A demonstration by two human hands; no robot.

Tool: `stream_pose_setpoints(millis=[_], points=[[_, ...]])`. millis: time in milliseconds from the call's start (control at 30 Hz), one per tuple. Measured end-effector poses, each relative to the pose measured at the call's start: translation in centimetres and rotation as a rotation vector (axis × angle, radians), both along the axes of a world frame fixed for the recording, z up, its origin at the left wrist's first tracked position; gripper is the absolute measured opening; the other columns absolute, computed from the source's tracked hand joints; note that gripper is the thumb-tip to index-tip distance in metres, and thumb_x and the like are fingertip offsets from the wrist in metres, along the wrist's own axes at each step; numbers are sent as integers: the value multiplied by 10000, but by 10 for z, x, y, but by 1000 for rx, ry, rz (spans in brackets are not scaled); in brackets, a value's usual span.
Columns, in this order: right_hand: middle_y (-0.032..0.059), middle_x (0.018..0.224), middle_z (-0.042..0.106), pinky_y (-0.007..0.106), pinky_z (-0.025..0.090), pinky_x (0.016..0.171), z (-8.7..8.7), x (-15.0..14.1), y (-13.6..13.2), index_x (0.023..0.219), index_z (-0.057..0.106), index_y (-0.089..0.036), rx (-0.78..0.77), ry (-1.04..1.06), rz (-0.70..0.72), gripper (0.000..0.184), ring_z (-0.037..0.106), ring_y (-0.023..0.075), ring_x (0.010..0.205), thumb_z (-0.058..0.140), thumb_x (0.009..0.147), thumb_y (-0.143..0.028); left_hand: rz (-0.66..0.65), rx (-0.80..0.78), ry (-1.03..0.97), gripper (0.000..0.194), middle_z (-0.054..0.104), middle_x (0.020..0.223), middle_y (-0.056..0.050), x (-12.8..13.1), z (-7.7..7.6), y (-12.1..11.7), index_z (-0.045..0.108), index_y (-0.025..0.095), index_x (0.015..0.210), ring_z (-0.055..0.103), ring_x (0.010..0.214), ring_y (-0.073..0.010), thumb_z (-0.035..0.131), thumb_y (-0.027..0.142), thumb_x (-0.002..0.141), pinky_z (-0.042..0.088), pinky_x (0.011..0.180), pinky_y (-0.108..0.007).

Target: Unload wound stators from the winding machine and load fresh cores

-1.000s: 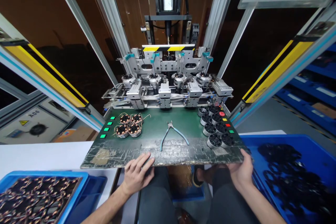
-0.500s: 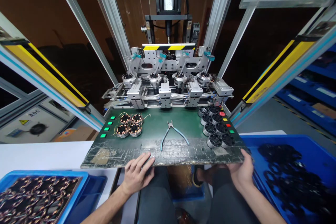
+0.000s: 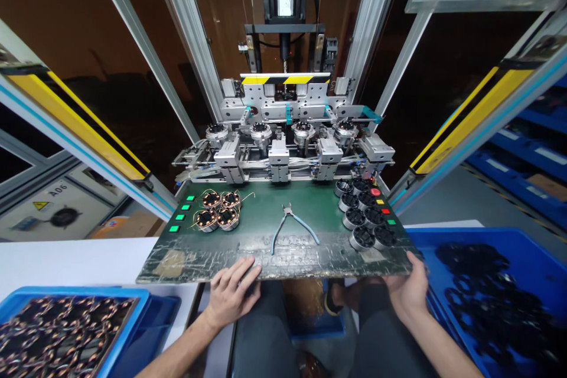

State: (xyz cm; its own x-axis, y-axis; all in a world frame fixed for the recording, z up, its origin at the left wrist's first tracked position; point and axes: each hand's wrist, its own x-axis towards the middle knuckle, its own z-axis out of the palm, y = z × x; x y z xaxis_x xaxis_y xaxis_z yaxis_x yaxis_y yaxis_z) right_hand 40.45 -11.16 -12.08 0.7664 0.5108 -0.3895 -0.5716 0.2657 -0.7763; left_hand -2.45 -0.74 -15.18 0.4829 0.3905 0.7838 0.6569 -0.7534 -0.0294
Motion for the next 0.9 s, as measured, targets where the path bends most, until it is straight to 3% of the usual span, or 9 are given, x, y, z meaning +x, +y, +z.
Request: stream_pose_setpoints(millis=[333, 667, 900], points=[[29, 1134, 807, 452, 651, 929, 1, -1, 0, 1210, 756, -230, -9, -17, -9, 432, 778, 260, 980, 714, 847, -460, 7, -2, 3, 651, 792, 1323, -29, 0, -1, 0, 642, 343, 1496, 717, 1196, -227, 848, 354, 879, 397, 1083, -405], [27, 1136, 805, 446, 647, 945, 2, -2, 2, 1194, 767, -223, -4, 15, -25, 421, 767, 264, 1033, 719, 843, -451, 8, -1, -1, 755, 782, 1341, -5, 0, -2, 0, 569, 373, 1571, 710, 1220, -215, 849, 340, 870, 394, 1105, -386], [12, 1106, 807, 449, 655, 935, 4, -3, 2, 1174, 771, -233, -14, 4, -38, 391, 766, 261, 1030, 707, 842, -430, 6, 4, 2, 600, 798, 1307, -24, 1, 0, 1, 666, 336, 1453, 726, 1177, -225, 848, 348, 881, 413, 1021, -410]])
